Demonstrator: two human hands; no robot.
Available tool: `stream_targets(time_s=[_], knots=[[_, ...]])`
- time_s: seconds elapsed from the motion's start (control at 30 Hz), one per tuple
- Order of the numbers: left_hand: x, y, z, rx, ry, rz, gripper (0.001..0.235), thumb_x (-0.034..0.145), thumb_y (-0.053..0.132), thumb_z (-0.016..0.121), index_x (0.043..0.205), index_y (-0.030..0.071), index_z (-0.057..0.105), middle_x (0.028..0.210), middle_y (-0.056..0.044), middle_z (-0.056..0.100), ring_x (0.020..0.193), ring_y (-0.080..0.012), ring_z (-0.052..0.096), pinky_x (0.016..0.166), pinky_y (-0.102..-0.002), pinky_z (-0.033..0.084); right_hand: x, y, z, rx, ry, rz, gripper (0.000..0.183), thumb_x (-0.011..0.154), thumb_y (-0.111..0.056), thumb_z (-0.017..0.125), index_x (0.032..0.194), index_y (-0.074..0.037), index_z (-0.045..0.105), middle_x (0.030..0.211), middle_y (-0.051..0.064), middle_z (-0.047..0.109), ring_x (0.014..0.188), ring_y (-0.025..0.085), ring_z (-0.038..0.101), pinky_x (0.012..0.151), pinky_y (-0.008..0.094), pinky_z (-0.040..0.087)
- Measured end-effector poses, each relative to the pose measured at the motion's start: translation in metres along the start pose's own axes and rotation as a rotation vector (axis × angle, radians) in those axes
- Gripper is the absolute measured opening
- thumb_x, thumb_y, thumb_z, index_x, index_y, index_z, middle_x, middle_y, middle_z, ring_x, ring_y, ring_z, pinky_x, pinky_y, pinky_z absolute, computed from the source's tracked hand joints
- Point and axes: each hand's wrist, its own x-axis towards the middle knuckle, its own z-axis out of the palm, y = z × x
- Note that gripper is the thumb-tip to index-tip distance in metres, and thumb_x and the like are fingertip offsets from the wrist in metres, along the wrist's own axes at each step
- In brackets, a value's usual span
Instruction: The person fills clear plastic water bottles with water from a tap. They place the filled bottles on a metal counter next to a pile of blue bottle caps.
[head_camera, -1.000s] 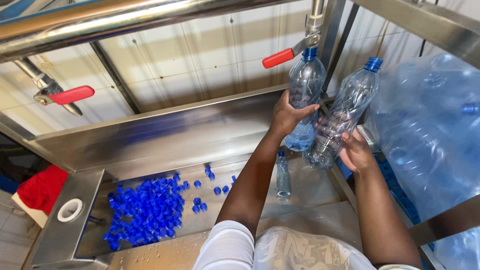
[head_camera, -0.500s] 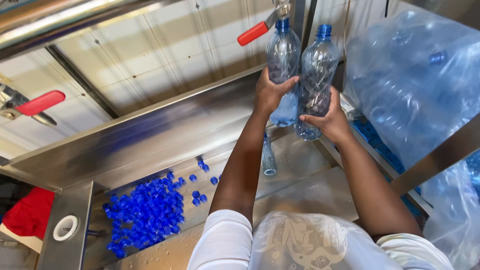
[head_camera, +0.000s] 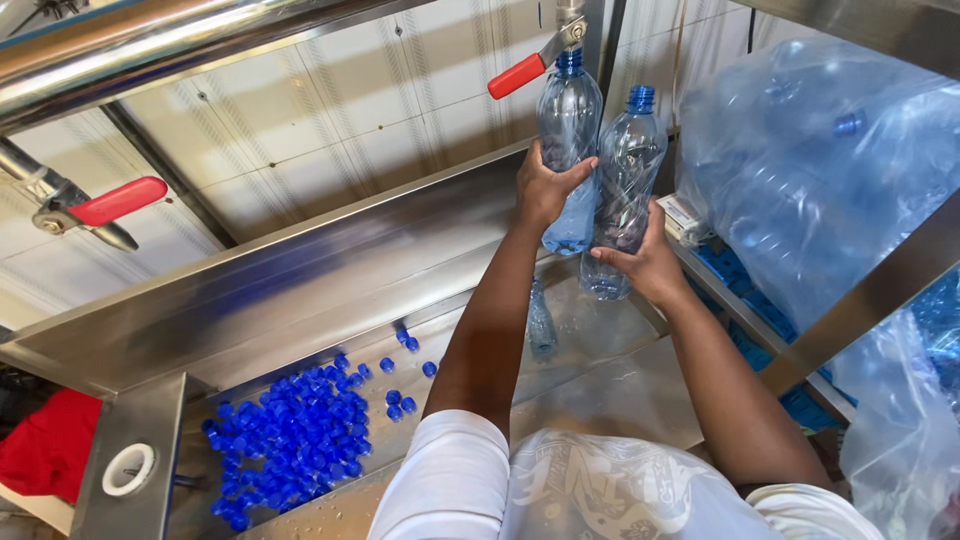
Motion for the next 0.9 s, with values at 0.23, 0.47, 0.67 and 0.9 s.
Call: stream_targets(time_s=[0.23, 0.47, 0.67, 0.9], knots=[[-0.002, -0.002, 0.001, -0.059, 0.059, -0.031, 0.093, 0.073, 0.069, 0.094, 0.143, 0.017, 0.061, 0.149, -0.019, 0.070, 0.145, -0.0408, 0.063, 0.122, -0.055, 0.053, 0.016, -0.004, -0.010, 0.013, -0.089, -0.026, 0.113, 0.076, -0.042, 0.102, 0.165, -0.022, 0.037, 0.150, 0.029, 0.063, 0.143, 0.049, 0.060, 0.116, 0.061, 0.050], [-0.006, 0.006, 0.008, -0.035, 0.090, -0.018, 0.084, 0.071, 0.066, 0.095, 0.132, 0.017, 0.066, 0.140, -0.021, 0.074, 0.140, -0.0429, 0.066, 0.119, -0.055, 0.054, 0.022, 0.002, -0.023, -0.034, -0.102, -0.161, 0.112, 0.080, -0.040, 0.100, 0.166, -0.017, 0.033, 0.152, 0.037, 0.058, 0.143, 0.058, 0.055, 0.117, 0.071, 0.045], [-0.008, 0.004, 0.007, -0.028, 0.097, 0.006, 0.081, 0.072, 0.063, 0.097, 0.131, 0.017, 0.068, 0.138, -0.022, 0.075, 0.139, -0.0445, 0.066, 0.117, -0.056, 0.055, 0.031, -0.006, -0.037, -0.031, -0.110, -0.290, 0.116, 0.083, -0.032, 0.100, 0.168, -0.013, 0.024, 0.156, 0.043, 0.052, 0.146, 0.064, 0.048, 0.121, 0.077, 0.039], [-0.006, 0.004, 0.010, -0.025, 0.115, -0.008, 0.081, 0.070, 0.065, 0.097, 0.132, 0.020, 0.070, 0.135, -0.020, 0.077, 0.137, -0.0418, 0.068, 0.117, -0.054, 0.056, 0.055, 0.006, -0.044, -0.011, -0.132, -0.338, 0.119, 0.080, -0.032, 0.102, 0.169, -0.014, 0.024, 0.154, 0.038, 0.058, 0.144, 0.060, 0.054, 0.120, 0.072, 0.043]])
